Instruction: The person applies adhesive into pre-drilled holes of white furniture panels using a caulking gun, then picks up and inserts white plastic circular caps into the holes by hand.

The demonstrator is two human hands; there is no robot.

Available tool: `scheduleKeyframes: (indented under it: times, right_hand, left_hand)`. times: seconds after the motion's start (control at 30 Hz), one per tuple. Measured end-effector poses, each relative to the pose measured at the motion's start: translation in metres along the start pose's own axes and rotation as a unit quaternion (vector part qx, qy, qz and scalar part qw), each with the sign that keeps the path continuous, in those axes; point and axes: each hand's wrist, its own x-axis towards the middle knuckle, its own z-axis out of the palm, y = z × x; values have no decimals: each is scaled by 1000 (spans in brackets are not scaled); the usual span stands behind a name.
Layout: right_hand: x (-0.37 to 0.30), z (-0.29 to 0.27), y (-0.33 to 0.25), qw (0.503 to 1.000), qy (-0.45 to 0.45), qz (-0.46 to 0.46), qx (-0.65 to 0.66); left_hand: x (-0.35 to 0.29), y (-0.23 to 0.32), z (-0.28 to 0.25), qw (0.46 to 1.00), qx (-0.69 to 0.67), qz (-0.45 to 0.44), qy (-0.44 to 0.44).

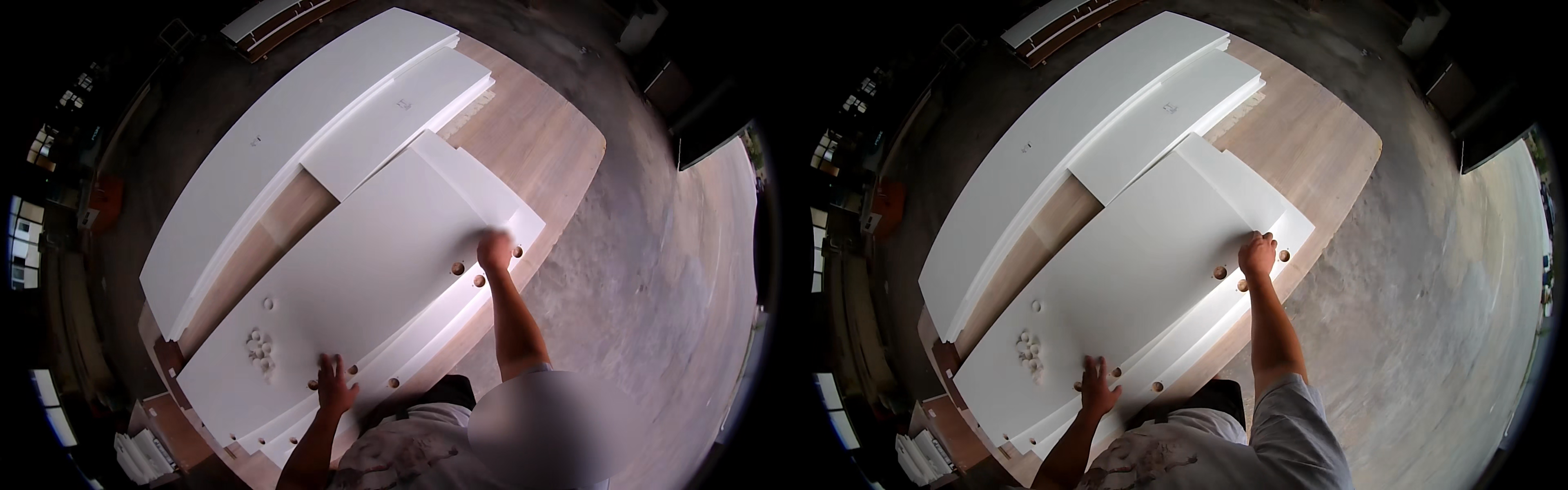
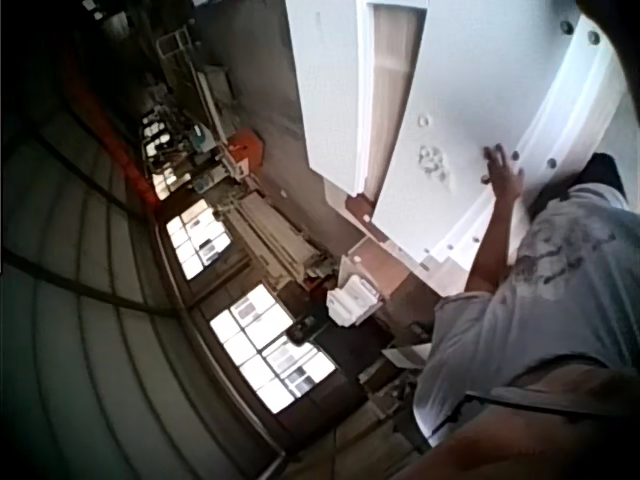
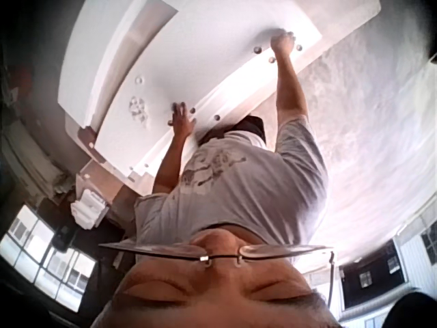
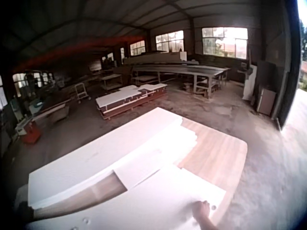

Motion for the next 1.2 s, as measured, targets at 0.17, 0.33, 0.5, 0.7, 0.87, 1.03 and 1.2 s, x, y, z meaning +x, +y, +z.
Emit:
scheduleKeyframes:
  times: [0.17,0.33,0.5,0.7,0.87,1.03,1.2]
  right_hand:
    - [-69,-6,-45,995,62,-50,66]
    - [-112,5,-49,988,46,-101,111]
    - [-130,4,-74,990,51,-132,-2]
    - [-243,60,-177,877,-127,-452,101]
    - [-248,89,-237,925,-43,-378,-10]
    - [-256,98,-246,930,-18,-356,-86]
    - [-263,106,-251,919,-2,-369,-141]
  left_hand:
    - [-34,-37,12,999,-1,-33,31]
    - [-45,-70,12,996,16,-88,-17]
    - [-41,-73,10,993,-7,-116,-27]
    - [-51,-72,11,991,-47,-127,10]
    - [-45,-95,-19,981,-122,-142,50]
    - [-12,-187,-68,923,-233,-214,221]
    - [54,-250,-90,901,-166,-164,365]
